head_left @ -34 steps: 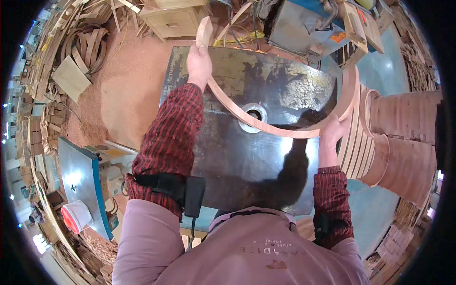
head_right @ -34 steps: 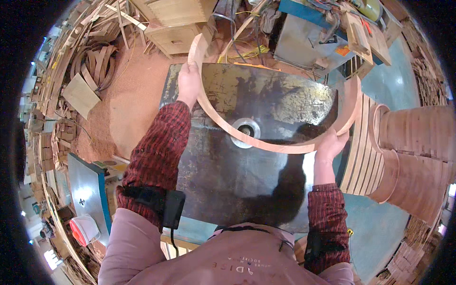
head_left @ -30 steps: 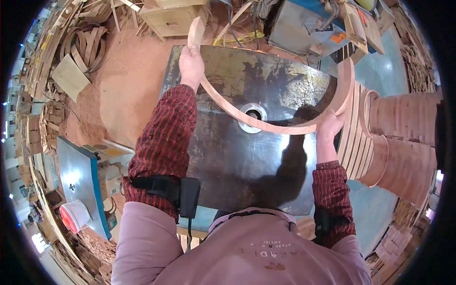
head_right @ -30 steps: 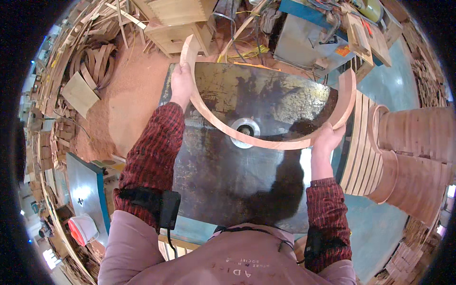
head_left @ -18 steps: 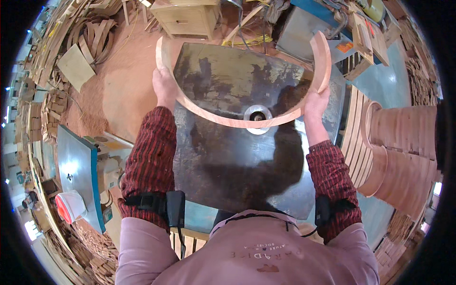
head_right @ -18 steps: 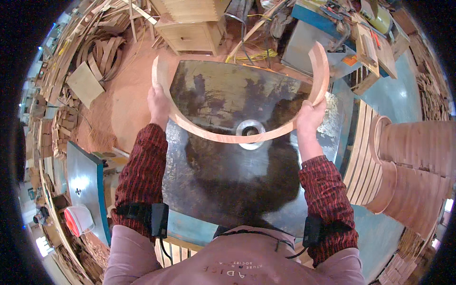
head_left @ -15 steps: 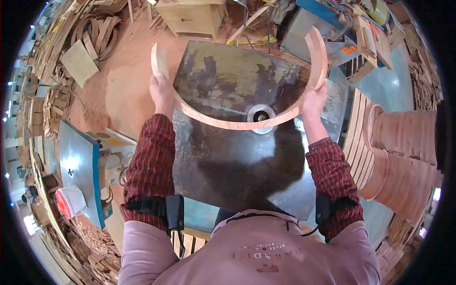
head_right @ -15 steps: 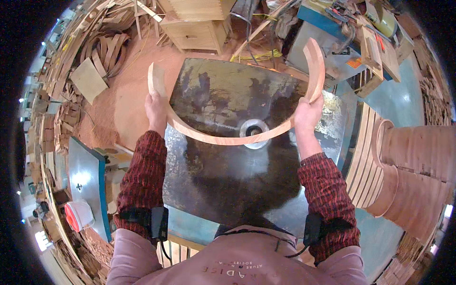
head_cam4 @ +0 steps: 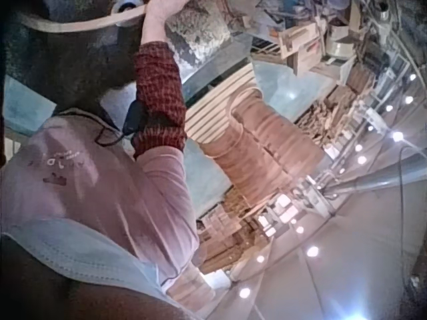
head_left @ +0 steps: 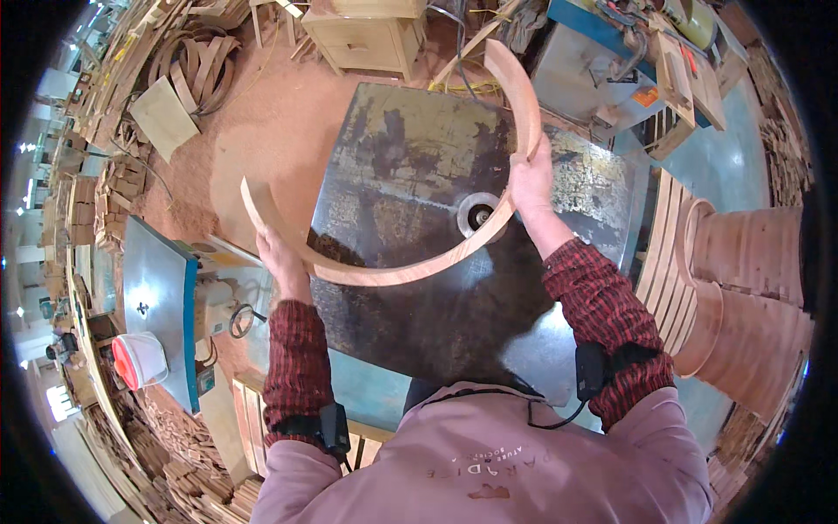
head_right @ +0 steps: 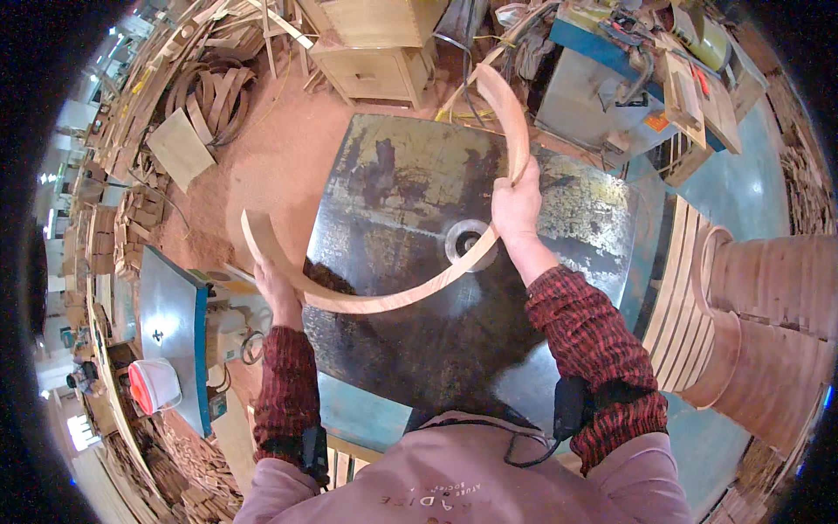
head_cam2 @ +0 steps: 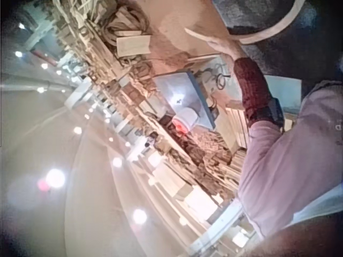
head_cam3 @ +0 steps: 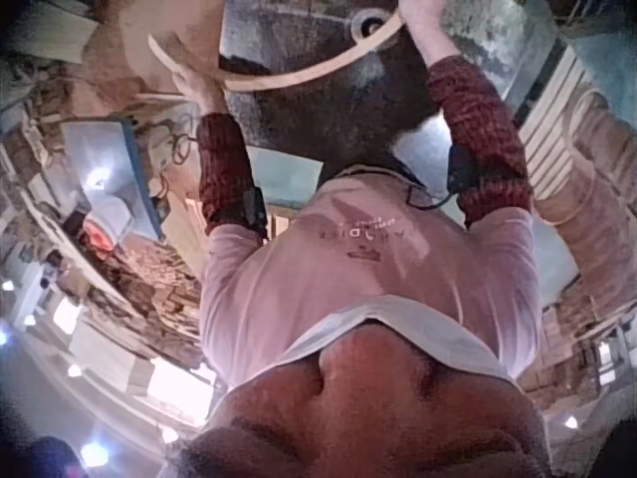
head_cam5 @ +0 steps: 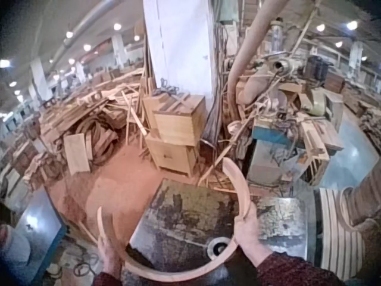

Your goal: The recorder is sanding the inner edges of curved wooden pieces using a spindle sander and stacking them.

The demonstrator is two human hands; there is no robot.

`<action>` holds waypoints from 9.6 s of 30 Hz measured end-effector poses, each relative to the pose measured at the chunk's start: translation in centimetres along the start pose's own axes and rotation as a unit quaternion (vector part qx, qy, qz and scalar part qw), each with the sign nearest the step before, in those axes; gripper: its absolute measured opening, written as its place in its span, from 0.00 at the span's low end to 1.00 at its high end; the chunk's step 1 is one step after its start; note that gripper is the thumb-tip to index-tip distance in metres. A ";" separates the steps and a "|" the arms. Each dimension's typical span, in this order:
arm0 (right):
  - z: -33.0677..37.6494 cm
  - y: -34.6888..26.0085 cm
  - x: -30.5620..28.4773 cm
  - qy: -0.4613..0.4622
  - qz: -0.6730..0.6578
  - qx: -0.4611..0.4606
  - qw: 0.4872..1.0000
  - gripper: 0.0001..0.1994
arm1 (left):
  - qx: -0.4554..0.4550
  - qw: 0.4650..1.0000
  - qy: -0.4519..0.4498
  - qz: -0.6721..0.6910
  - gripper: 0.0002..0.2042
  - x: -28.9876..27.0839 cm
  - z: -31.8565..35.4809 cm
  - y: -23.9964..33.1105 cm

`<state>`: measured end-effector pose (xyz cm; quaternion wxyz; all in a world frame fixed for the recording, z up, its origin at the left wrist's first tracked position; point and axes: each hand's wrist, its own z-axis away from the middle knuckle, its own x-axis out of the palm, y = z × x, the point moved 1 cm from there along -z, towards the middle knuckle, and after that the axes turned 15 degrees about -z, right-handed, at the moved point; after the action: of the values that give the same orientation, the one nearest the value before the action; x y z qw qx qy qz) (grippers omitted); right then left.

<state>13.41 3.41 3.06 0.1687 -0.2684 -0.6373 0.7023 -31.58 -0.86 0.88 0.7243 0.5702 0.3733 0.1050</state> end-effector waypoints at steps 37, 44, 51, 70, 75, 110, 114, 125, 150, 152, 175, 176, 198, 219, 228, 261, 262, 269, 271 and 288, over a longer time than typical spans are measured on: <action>4.3 0.2 -0.9 -0.188 0.107 -0.107 0.970 0.33 | 0.375 0.761 -0.251 -0.466 0.19 -2.4 31.8 5.7; -1.1 -1.3 3.6 -0.352 0.011 -0.085 0.932 0.31 | 0.381 0.768 -0.247 -0.452 0.19 -2.9 31.7 5.1; 2.3 -0.3 1.4 -0.302 0.039 -0.118 0.945 0.31 | 0.397 0.758 -0.278 -0.437 0.18 -5.9 31.8 3.7; 11.5 -0.7 -5.3 -0.264 0.082 -0.051 0.960 0.34 | 0.407 0.692 -0.365 -0.471 0.17 -13.3 33.3 0.6; 13.7 -1.0 -6.9 -0.258 0.103 -0.038 0.960 0.34 | 0.414 0.691 -0.374 -0.458 0.15 -14.8 34.1 -0.4; 21.9 -4.8 -12.4 -0.245 -0.257 -0.008 0.935 0.31 | 0.488 0.747 -0.241 -0.382 0.21 -21.8 33.5 10.8; 29.1 -8.5 -12.2 -0.376 -0.189 -0.114 0.900 0.38 | 0.376 0.859 -0.243 -0.247 0.14 -20.3 32.4 17.7; 29.0 -12.5 -19.1 -0.167 -0.104 -0.288 0.937 0.64 | 0.225 0.885 -0.204 0.352 0.15 -13.0 38.0 31.9; 43.6 5.6 -50.6 0.132 -0.210 0.247 0.937 0.23 | 0.725 0.608 -0.178 -0.269 0.32 13.0 35.5 16.3; 44.7 6.4 -50.3 0.138 -0.263 0.200 0.934 0.23 | 0.705 0.613 -0.196 -0.297 0.30 15.5 35.3 15.8; 40.4 8.0 -46.2 0.223 -0.377 0.280 0.854 0.33 | 0.702 0.633 -0.177 -0.276 0.12 27.2 30.8 15.3; 39.8 7.8 -45.9 0.232 -0.372 0.282 0.853 0.33 | 0.698 0.638 -0.179 -0.273 0.12 27.2 30.4 15.4; 36.8 5.9 -46.1 0.131 -0.312 0.233 0.912 0.25 | 0.664 0.643 -0.162 -0.345 0.17 22.4 27.6 13.8; 34.5 7.1 -46.3 0.074 -0.261 0.263 0.926 0.25 | 0.591 0.668 -0.163 -0.422 0.19 16.5 24.6 12.2; 32.4 5.7 -43.4 0.036 -0.249 0.261 0.932 0.23 | 0.577 0.673 -0.099 -0.452 0.17 12.2 21.6 10.0; 21.2 3.0 -30.9 -0.150 0.079 0.147 0.974 0.26 | 0.254 0.773 -0.160 -0.559 0.14 -4.4 13.8 6.5; 21.0 3.0 -30.3 -0.149 0.073 0.136 0.977 0.26 | 0.259 0.773 -0.153 -0.558 0.14 -4.8 13.5 6.0; 19.8 0.8 -26.5 -0.172 0.090 0.131 0.972 0.24 | 0.244 0.766 -0.142 -0.577 0.12 -7.1 12.3 5.2; 18.9 2.4 -26.4 -0.192 0.069 0.112 0.973 0.25 | 0.241 0.770 -0.142 -0.574 0.13 -7.5 11.7 4.9; 35.0 0.5 -31.1 0.013 0.141 0.033 0.989 0.30 | 0.472 0.707 -0.190 -0.492 0.19 2.9 9.9 5.9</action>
<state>17.62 -42.86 9.14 0.0850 -0.3591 -0.5671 0.7363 -21.40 -4.63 5.71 0.3654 0.5808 0.4560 -0.5667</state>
